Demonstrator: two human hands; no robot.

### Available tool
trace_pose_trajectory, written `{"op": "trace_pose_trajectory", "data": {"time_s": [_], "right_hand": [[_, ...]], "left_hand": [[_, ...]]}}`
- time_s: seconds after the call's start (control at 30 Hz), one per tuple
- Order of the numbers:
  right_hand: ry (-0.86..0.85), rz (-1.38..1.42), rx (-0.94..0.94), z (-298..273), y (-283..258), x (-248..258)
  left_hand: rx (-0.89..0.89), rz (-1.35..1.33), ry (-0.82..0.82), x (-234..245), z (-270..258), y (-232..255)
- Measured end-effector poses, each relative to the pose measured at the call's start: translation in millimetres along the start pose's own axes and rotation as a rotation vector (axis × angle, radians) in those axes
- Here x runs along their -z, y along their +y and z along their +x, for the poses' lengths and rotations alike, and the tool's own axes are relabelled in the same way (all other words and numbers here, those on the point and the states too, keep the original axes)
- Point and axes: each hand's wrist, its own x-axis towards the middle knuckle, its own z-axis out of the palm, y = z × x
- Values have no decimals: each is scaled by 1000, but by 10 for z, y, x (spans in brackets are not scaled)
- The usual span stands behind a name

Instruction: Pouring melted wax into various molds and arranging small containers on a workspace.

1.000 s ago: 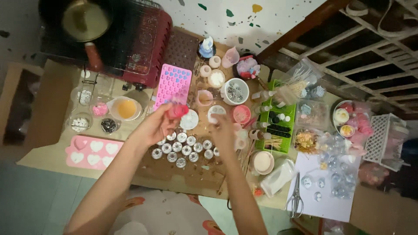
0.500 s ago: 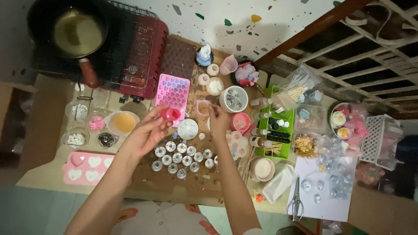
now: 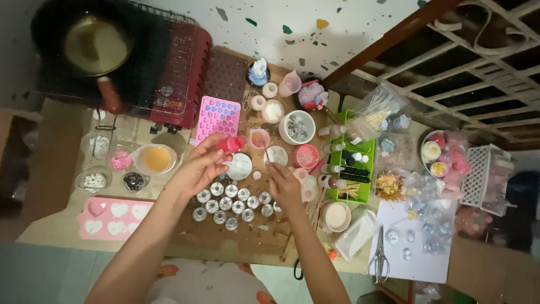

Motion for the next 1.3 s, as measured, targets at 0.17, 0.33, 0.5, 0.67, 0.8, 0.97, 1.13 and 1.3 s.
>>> {"op": "trace_pose_trajectory", "data": {"time_s": [0.17, 0.33, 0.5, 0.67, 0.8, 0.97, 1.13, 1.3], "right_hand": [[106, -74, 25, -24, 92, -77], [159, -34, -48, 84, 79, -86], [281, 333, -427, 126, 57, -84], [605, 1063, -1081, 414, -293, 366], [668, 1119, -917, 530, -595, 774], [594, 839, -558, 532, -817, 898], [455, 644, -420, 606, -1024, 970], [344, 648, -346, 635, -1093, 952]], "left_hand": [[13, 3, -7, 12, -2, -99], [-1, -14, -2, 21, 9, -66], [13, 2, 38, 10, -54, -49], [-7, 71, 71, -143, -87, -32], [-20, 143, 73, -518, -203, 120], [-26, 256, 12, -630, -202, 136], [-29, 344, -25, -734, -241, 194], [10, 406, -67, -702, -186, 160]]}}
